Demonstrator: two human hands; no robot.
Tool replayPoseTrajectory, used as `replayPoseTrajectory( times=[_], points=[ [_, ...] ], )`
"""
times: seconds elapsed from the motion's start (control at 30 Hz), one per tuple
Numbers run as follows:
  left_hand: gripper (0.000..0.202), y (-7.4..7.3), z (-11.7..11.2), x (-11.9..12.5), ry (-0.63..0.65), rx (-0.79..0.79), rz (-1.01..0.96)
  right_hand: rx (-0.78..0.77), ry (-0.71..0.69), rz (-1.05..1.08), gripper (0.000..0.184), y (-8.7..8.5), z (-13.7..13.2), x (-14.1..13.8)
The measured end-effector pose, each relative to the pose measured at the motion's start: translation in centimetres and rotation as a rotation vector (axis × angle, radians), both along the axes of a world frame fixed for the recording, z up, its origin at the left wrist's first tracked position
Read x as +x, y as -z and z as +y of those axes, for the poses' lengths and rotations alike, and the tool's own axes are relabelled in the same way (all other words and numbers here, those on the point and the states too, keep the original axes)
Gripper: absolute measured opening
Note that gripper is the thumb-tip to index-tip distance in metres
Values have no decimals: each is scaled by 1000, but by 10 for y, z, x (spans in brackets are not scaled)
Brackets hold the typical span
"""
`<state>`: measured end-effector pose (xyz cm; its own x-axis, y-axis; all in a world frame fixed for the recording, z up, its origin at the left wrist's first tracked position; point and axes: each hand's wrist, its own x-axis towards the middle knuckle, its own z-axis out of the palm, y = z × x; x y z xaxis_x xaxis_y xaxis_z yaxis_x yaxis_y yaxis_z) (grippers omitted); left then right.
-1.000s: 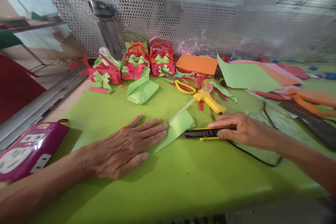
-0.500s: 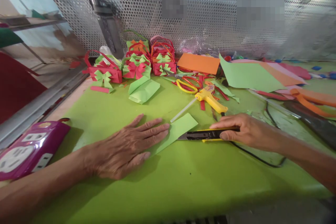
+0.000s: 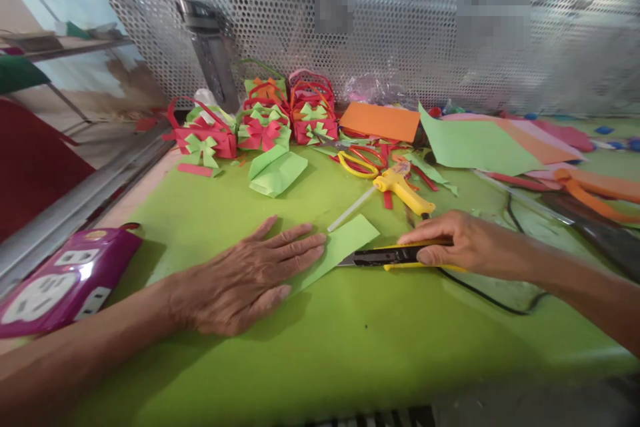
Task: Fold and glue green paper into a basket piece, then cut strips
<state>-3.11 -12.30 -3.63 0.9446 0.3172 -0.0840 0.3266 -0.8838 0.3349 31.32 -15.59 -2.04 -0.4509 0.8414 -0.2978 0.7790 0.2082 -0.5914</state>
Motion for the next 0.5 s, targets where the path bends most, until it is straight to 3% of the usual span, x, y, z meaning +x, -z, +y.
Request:
replayPoseTrajectory(
  times=[0.5],
  points=[
    [60, 0, 0, -1, 1, 35, 61, -91, -13, 50, 43, -6, 6, -6]
  ],
)
